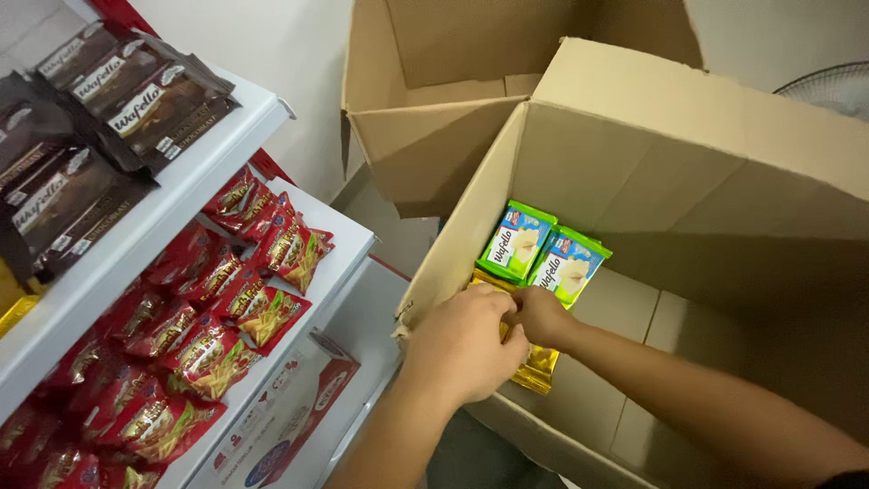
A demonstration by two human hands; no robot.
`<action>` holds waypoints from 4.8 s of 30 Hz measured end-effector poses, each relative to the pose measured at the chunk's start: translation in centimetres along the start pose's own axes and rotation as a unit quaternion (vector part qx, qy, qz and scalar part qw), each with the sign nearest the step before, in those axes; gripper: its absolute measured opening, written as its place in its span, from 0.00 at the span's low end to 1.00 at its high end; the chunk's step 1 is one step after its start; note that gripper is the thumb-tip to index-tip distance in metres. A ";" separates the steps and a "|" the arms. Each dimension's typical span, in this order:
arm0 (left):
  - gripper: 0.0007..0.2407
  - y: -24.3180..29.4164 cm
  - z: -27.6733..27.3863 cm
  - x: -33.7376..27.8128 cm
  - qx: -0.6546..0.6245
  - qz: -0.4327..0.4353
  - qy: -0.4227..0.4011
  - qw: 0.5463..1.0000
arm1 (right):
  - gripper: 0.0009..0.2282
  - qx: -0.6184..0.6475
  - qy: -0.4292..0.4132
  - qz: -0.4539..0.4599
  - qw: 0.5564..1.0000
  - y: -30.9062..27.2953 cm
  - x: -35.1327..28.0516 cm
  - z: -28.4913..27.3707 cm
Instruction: The person picks up packs of wafers from a cardboard box and places them onto a retail shelf one by one.
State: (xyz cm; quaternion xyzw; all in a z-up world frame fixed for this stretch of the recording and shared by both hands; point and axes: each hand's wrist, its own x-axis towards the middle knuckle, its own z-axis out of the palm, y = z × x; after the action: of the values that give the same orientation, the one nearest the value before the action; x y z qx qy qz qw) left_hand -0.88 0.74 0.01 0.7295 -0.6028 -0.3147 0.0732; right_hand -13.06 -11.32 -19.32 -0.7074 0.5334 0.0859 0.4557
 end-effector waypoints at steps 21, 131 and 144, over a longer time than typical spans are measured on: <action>0.05 2.6 -2.5 -2.1 -0.508 -0.063 0.020 0.859 | 0.10 0.448 0.158 0.022 0.880 -1.1 -24.0 -14.1; 0.08 -31.8 -17.5 -23.0 0.087 -0.104 0.585 0.799 | 0.13 -0.200 0.293 -0.499 0.791 -23.9 -16.4 -8.7; 0.06 -4.0 -1.0 -6.7 -0.074 0.280 0.351 0.891 | 0.22 -0.368 -0.080 -0.050 0.925 3.9 -6.7 -10.1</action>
State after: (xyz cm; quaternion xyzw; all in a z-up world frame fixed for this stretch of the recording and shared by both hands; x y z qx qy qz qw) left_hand 2.48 7.74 1.35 0.5857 -0.6922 -0.0487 0.4189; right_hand -22.76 -14.26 -11.65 -0.8417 0.3902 0.3094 0.2085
